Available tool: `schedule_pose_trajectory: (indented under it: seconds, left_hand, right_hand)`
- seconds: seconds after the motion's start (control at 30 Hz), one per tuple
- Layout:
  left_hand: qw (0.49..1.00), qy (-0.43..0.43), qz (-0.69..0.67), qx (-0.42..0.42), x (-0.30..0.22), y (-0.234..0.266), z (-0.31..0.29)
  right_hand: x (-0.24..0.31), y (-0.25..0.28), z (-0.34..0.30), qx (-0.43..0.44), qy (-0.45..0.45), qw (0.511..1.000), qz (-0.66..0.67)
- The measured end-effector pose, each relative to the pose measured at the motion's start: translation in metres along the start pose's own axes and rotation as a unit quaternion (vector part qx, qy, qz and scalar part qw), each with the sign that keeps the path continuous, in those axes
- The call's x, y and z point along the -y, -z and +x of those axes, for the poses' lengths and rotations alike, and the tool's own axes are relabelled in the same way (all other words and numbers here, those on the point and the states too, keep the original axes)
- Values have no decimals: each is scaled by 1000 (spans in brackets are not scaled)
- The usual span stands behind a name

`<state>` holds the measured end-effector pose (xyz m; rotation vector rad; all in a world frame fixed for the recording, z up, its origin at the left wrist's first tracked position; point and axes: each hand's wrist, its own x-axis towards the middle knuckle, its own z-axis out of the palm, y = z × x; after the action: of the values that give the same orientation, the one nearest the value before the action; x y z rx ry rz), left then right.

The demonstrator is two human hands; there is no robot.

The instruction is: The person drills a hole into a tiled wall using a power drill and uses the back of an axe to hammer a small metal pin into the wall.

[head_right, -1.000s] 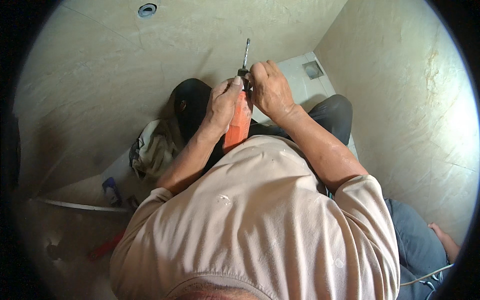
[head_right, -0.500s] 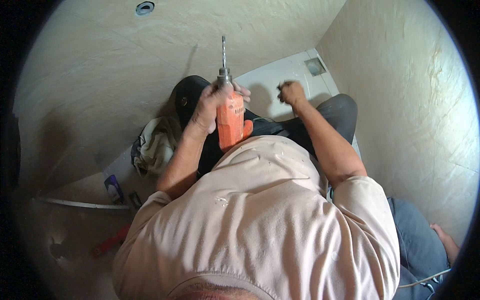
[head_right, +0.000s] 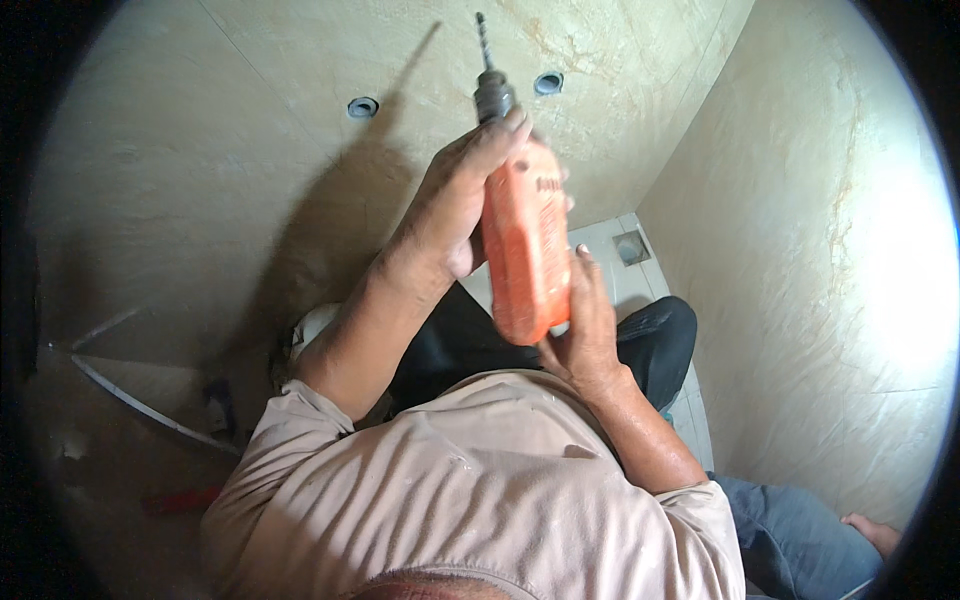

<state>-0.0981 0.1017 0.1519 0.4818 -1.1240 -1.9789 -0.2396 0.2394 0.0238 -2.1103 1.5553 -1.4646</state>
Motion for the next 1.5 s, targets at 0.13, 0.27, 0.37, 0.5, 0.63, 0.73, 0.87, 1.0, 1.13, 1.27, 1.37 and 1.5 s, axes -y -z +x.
schedule_pose_trajectory:
  seconds: [0.13, 0.27, 0.37, 0.5, 0.63, 0.73, 0.87, 1.0, 1.13, 1.27, 1.37, 1.5]
  left_hand:
    - [999, -41, -18, 31, -7, -30, 22]
    - [996, -77, -31, 22, -12, -35, 28]
    - [995, -90, -42, 27, -14, -34, 33]
    - [995, -91, -39, 9, -20, -31, 35]
    - [995, -88, -44, 6, -22, -29, 36]
    - [996, -77, -42, 17, -24, -26, 38]
    - [993, -112, -39, 17, -24, -24, 41]
    - [904, -358, 206, -108, -15, -26, 38]
    - [642, -609, 463, 51, -38, -34, 39]
    - [609, -632, 465, 111, -39, -48, 53]
    - [606, -638, 465, 98, -46, -48, 53]
    - [629, -657, 406, 87, -42, -54, 56]
  right_hand:
    - [9, 23, 30, -131, 9, 991, 14]
    - [19, 36, 67, -197, 85, 975, -49]
    - [18, 44, 72, -176, 73, 979, -68]
    - [17, 41, 81, -169, 73, 982, -33]
    - [14, 41, 85, -165, 82, 982, -47]
    - [18, 43, 87, -153, 67, 985, -40]
    - [15, 51, 90, -134, 68, 989, -16]
    - [43, 62, 103, -104, 41, 990, -89]
    - [72, 77, 111, -165, -222, 937, 212]
    - [82, 90, 107, -29, -226, 974, 10]
    - [68, 92, 99, -25, -218, 975, -39]
    - [73, 95, 114, -37, -181, 979, -88]
